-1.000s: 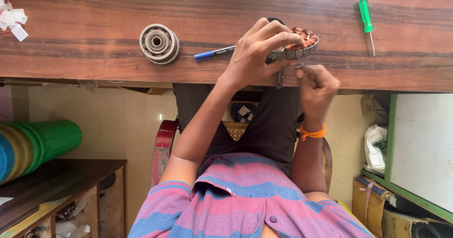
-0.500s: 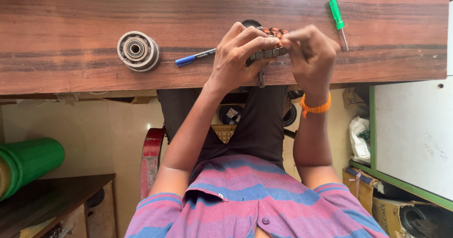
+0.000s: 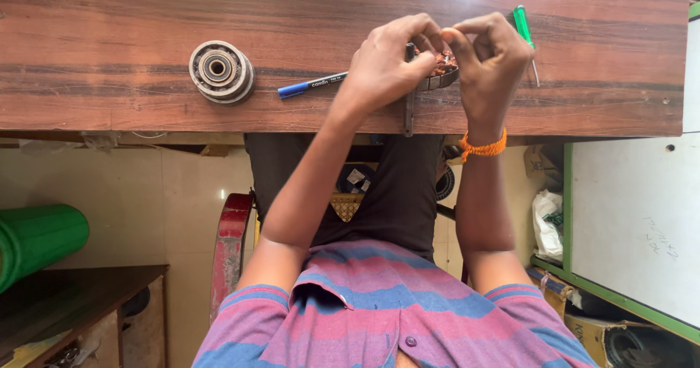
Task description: The person sits at a workbench and works on an electric motor armature, using both hands to press and seat small copper components into the slots around the armature one at a time, rotating the armature to reach each position. A bearing and a screwdriver rest on the bench nearby.
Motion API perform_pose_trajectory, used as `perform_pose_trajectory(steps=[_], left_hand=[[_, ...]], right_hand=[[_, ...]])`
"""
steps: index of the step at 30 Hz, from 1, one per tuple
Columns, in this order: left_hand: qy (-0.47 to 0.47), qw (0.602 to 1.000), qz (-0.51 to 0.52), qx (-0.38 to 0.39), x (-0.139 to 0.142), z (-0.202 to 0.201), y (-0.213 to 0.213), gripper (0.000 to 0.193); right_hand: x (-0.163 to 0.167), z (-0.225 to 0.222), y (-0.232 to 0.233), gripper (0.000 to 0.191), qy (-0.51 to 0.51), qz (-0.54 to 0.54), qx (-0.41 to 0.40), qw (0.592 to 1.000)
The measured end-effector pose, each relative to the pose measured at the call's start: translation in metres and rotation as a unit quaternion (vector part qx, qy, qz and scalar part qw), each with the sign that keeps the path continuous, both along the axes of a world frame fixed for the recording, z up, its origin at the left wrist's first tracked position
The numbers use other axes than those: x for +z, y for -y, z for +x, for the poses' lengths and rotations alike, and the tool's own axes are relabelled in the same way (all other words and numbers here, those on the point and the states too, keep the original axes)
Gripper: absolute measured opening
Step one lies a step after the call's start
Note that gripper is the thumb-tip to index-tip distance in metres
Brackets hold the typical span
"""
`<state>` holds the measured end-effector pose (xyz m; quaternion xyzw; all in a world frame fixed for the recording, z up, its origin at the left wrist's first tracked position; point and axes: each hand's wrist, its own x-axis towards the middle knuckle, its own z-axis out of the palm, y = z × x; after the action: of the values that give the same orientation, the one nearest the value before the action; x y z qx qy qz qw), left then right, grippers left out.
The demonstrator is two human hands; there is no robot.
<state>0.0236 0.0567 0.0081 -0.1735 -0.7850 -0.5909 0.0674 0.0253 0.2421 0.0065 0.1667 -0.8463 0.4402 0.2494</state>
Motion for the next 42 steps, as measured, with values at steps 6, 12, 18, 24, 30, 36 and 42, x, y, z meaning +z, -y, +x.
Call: perform_pose_trajectory(steps=[6,12,18,24,30,36,42], left_hand=[[0.011,0.973,0.082,-0.216,-0.024,-0.009,0.044,0.017],[-0.032,0.959,0.084,-0.267,-0.022,-0.018,0.046,0.02],[-0.234,0.968,-0.036,-0.087,-0.024,0.014,0.028,0.052],[-0.232,0.97,-0.073,0.02,-0.033,0.024,0.012,0.045],[-0.262,0.962,-0.06,0.04,-0.036,0.027,0.008,0.044],[-0.261,0.96,-0.085,0.051,-0.033,0.032,0.01,0.045],[-0.128,0.991,0.024,0.029,-0.003,0.035,0.01,0.038]], right_hand=[[0.002,0.056,0.011,0.023,0.065,-0.054,0.068,0.994],[-0.026,0.087,0.03,0.016,0.12,-0.089,0.027,0.988],[-0.063,0.089,0.024,0.007,0.116,-0.146,-0.026,0.982],[-0.027,0.078,-0.016,0.007,0.066,-0.024,0.012,0.997],[0.01,0.06,-0.021,0.009,0.012,0.028,0.038,0.999],[0.018,0.036,-0.008,0.009,0.031,0.032,0.09,0.995],[0.033,0.015,-0.002,0.007,0.048,0.057,0.098,0.992]])
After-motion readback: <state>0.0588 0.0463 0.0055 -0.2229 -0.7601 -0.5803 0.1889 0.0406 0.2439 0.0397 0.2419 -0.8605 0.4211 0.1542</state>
